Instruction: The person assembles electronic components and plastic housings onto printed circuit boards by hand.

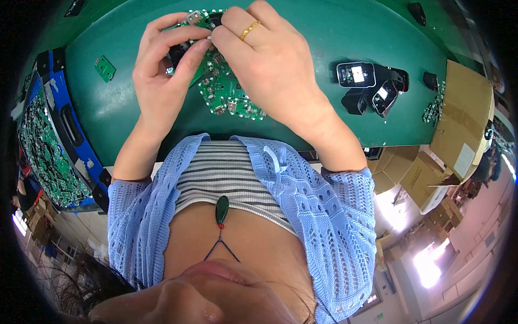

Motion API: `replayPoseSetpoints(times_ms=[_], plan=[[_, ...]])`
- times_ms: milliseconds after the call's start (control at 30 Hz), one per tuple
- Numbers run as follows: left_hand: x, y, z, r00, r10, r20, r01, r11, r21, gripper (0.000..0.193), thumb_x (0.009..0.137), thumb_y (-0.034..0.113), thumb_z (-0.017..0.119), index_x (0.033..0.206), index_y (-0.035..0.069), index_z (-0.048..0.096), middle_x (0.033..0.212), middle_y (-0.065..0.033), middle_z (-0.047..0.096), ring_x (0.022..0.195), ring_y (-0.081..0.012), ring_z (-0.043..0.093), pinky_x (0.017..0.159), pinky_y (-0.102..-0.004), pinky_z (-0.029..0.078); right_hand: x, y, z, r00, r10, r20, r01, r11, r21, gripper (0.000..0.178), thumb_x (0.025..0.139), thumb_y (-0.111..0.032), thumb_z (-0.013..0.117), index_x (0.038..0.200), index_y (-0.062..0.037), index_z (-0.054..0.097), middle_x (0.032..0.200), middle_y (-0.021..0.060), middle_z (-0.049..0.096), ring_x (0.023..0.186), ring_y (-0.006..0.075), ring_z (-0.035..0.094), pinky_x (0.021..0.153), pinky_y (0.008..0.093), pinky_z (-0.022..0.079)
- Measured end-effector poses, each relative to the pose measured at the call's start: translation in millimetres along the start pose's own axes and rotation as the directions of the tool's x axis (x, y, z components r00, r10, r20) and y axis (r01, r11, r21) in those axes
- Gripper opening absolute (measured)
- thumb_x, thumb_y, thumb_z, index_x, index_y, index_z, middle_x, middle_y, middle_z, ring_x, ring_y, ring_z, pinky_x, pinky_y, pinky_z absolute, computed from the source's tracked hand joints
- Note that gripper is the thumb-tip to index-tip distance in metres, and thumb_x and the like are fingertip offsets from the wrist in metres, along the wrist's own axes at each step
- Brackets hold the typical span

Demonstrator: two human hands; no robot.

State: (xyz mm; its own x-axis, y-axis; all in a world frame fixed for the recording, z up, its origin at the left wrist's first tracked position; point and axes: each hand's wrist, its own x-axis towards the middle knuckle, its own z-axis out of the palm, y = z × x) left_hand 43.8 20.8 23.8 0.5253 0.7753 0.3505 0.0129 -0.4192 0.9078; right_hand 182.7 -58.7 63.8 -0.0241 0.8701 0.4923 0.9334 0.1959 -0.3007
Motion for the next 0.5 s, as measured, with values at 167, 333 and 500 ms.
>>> replayPoseSetpoints(times_ms=[167, 333, 500], plan=[[2.4, 2.0, -0.4, 1.0, -0.018, 0.006, 0.018, 1.0, 0.004, 0.013, 0.074, 0.007, 0.071, 0.086, 0.01, 0.069, 0.097, -0.0049, 0.058, 0.066, -0.008, 0.056, 0.051, -0.0186, 0.042, -7.5, 9.1, 10.0, 0.995, 0.018, -0.101, -0.004, 0.991, 0.132, 0.017, 0.071, 0.001, 0.069, 0.086, -0.0022, 0.062, 0.083, 0.0074, 0.058, 0.071, 0.0196, 0.056, 0.058, 0.0286, 0.046], [0.7, -8.7, -3.0, 0.972, -0.152, 0.177, 0.188, 0.96, -0.208, 0.012, 0.079, 0.009, 0.067, 0.091, 0.006, 0.064, 0.091, -0.0038, 0.059, 0.073, -0.0079, 0.056, 0.056, -0.0213, 0.044, -16.1, 10.8, 19.8, 0.971, 0.207, -0.123, -0.134, 0.889, 0.438, 0.015, 0.07, 0.001, 0.069, 0.082, -0.0015, 0.06, 0.079, 0.0075, 0.058, 0.067, 0.0224, 0.057, 0.058, 0.0308, 0.047], [-0.9, 1.8, -7.8, 0.842, -0.411, 0.349, 0.507, 0.824, -0.253, 0.023, 0.079, 0.006, 0.064, 0.101, 0.006, 0.06, 0.091, -0.0015, 0.057, 0.072, -0.0066, 0.054, 0.056, -0.0205, 0.044, -19.5, 9.7, 17.1, 0.957, 0.281, -0.066, -0.219, 0.855, 0.47, 0.018, 0.07, 0.003, 0.069, 0.083, -0.0012, 0.059, 0.077, 0.008, 0.058, 0.067, 0.0222, 0.058, 0.058, 0.0306, 0.048]])
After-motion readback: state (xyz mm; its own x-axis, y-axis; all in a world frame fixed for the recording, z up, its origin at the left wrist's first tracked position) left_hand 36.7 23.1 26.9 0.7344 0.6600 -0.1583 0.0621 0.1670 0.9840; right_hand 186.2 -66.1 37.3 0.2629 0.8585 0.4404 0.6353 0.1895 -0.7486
